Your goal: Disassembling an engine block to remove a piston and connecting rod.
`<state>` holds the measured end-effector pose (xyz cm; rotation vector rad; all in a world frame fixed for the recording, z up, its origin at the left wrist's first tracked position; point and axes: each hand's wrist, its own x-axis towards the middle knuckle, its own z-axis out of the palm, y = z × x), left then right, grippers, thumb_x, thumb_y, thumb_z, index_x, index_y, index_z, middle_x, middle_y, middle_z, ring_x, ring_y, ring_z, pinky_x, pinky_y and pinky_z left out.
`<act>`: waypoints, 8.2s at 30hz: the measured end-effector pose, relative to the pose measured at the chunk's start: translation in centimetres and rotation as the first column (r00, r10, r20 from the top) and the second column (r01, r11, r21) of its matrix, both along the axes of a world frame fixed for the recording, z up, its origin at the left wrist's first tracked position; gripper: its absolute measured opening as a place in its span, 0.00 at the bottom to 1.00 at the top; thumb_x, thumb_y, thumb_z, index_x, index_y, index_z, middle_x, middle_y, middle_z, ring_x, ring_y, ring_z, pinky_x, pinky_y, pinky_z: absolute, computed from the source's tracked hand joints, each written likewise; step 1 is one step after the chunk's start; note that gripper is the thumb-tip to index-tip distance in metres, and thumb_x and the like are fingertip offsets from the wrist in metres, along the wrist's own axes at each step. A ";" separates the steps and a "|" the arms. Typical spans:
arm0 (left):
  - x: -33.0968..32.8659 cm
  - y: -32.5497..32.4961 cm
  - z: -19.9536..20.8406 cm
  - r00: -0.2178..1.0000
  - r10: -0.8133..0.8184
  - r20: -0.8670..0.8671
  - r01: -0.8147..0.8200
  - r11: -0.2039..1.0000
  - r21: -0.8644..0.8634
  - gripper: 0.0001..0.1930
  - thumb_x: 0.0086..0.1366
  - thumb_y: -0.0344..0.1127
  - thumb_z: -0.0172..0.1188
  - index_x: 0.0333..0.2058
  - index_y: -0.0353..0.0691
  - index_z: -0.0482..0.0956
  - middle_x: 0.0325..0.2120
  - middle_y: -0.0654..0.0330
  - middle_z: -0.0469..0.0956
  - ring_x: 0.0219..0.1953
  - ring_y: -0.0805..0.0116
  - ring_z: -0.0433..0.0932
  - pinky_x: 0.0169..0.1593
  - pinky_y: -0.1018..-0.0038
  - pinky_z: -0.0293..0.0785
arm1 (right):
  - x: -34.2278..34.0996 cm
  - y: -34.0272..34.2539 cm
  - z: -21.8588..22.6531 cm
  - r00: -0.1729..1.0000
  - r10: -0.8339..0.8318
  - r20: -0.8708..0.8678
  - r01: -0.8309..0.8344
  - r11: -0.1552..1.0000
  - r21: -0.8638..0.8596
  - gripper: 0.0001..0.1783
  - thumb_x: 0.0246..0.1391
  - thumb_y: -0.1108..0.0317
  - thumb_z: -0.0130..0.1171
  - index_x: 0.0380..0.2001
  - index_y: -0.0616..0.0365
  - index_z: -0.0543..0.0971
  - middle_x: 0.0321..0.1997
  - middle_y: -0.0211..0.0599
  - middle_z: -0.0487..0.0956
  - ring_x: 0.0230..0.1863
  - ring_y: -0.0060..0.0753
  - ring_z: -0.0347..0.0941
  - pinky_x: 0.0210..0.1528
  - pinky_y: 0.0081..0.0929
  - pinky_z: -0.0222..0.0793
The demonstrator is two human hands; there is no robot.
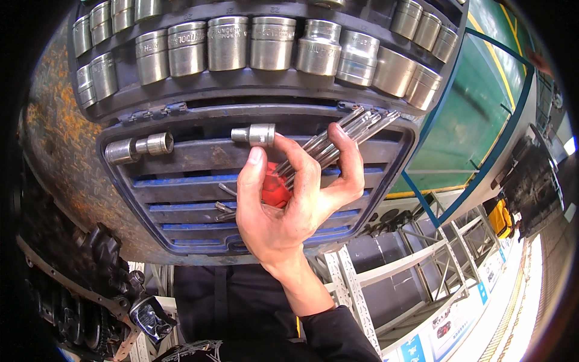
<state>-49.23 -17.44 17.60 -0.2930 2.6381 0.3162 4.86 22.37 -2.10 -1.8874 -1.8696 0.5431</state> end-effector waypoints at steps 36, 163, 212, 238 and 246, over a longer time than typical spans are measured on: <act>-12.4 11.9 -21.0 0.984 -0.169 0.057 0.099 0.782 0.615 0.34 0.68 0.62 0.56 0.51 0.31 0.81 0.45 0.60 0.81 0.47 0.68 0.75 0.54 0.70 0.69 | -3.6 16.0 18.2 -0.257 -0.628 -0.734 -0.243 0.778 -0.580 0.10 0.64 0.66 0.56 0.47 0.53 0.78 0.48 0.36 0.78 0.54 0.36 0.68 0.62 0.41 0.58; 3.9 13.3 2.1 0.781 -0.507 -0.365 0.591 0.408 0.696 0.15 0.75 0.32 0.45 0.54 0.31 0.72 0.52 0.53 0.77 0.55 0.64 0.75 0.62 0.68 0.66 | -30.5 -1.3 16.3 0.735 0.256 -0.628 -0.646 0.546 -0.533 0.21 0.60 0.67 0.51 0.53 0.66 0.77 0.46 0.41 0.83 0.50 0.34 0.77 0.59 0.34 0.69; -4.6 18.4 -13.1 0.798 -0.139 0.586 -0.437 0.536 0.722 0.43 0.68 0.69 0.49 0.66 0.36 0.66 0.61 0.55 0.73 0.58 0.64 0.75 0.62 0.70 0.70 | -32.9 -3.3 15.0 0.704 -0.330 -0.629 -0.476 0.438 -0.763 0.10 0.55 0.58 0.54 0.25 0.50 0.73 0.26 0.27 0.72 0.30 0.23 0.65 0.37 0.25 0.63; -4.2 18.5 -13.6 0.792 -0.165 0.587 -0.408 0.572 0.711 0.43 0.68 0.70 0.48 0.66 0.36 0.66 0.61 0.57 0.73 0.58 0.65 0.75 0.62 0.69 0.70 | -33.9 0.3 17.8 0.625 0.179 -0.760 -0.778 0.058 -0.625 0.55 0.39 0.38 0.75 0.61 0.67 0.68 0.57 0.48 0.75 0.61 0.38 0.69 0.67 0.35 0.59; -5.2 17.9 -15.1 0.777 -0.183 0.602 -0.428 0.547 0.719 0.43 0.68 0.70 0.48 0.66 0.37 0.66 0.60 0.57 0.73 0.58 0.65 0.75 0.62 0.69 0.70 | -34.5 -0.2 17.7 0.683 0.198 -0.703 -0.725 0.067 -0.685 0.46 0.41 0.43 0.74 0.55 0.66 0.72 0.50 0.42 0.77 0.52 0.32 0.70 0.61 0.32 0.63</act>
